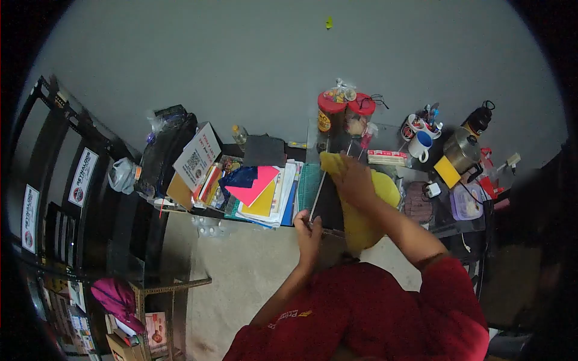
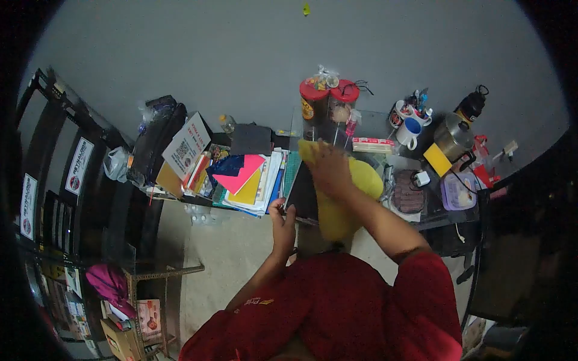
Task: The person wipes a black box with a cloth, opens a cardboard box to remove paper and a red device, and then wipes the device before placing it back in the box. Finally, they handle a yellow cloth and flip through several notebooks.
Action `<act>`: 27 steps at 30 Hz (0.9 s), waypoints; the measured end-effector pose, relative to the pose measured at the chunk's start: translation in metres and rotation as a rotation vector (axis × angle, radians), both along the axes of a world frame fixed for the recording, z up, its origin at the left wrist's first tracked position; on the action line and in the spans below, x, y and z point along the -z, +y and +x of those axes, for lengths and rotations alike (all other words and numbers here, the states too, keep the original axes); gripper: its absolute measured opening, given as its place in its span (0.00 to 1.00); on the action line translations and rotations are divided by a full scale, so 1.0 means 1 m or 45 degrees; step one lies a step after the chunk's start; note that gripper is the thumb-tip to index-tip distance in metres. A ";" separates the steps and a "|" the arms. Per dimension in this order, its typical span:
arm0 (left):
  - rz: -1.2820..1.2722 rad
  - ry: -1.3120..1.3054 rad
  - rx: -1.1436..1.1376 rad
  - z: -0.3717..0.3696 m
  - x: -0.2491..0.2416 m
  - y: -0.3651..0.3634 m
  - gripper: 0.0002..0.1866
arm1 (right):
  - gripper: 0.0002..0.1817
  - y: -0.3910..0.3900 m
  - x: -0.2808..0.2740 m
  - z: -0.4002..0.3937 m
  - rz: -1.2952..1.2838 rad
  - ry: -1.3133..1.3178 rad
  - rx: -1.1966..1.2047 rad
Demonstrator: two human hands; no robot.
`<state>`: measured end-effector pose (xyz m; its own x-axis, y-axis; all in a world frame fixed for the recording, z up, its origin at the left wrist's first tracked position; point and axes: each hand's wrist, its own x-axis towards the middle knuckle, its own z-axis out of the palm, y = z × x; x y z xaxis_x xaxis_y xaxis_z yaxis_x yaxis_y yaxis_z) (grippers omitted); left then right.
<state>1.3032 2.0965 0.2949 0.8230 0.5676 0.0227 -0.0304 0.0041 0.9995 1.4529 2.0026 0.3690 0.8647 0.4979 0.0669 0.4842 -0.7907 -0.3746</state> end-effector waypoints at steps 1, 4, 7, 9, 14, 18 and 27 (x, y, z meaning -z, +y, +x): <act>-0.001 -0.007 0.009 0.000 0.000 0.000 0.17 | 0.26 0.002 0.004 -0.018 -0.067 -0.271 -0.115; -0.062 0.078 0.099 -0.003 -0.007 0.003 0.20 | 0.25 0.001 -0.017 -0.076 -0.153 -0.419 -0.517; 0.008 0.057 0.098 -0.004 -0.003 0.007 0.19 | 0.24 -0.007 -0.019 -0.077 0.029 -0.353 -0.588; -0.028 0.120 0.123 -0.003 0.000 0.012 0.22 | 0.24 -0.014 -0.013 -0.066 -0.020 -0.380 -0.430; -0.406 0.299 0.152 -0.009 -0.032 0.010 0.27 | 0.23 -0.059 0.011 -0.016 -0.079 -0.405 0.205; -0.442 0.366 0.187 -0.009 -0.036 0.009 0.28 | 0.23 -0.088 0.043 -0.006 0.695 0.111 0.510; -0.401 0.384 0.311 -0.017 -0.012 0.024 0.33 | 0.33 -0.132 0.059 -0.042 0.203 -0.289 0.806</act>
<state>1.2860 2.1207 0.3068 0.8763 0.2985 -0.3780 0.2990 0.2782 0.9128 1.4107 1.8704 0.3103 0.9415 -0.1293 0.3113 0.0277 -0.8907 -0.4538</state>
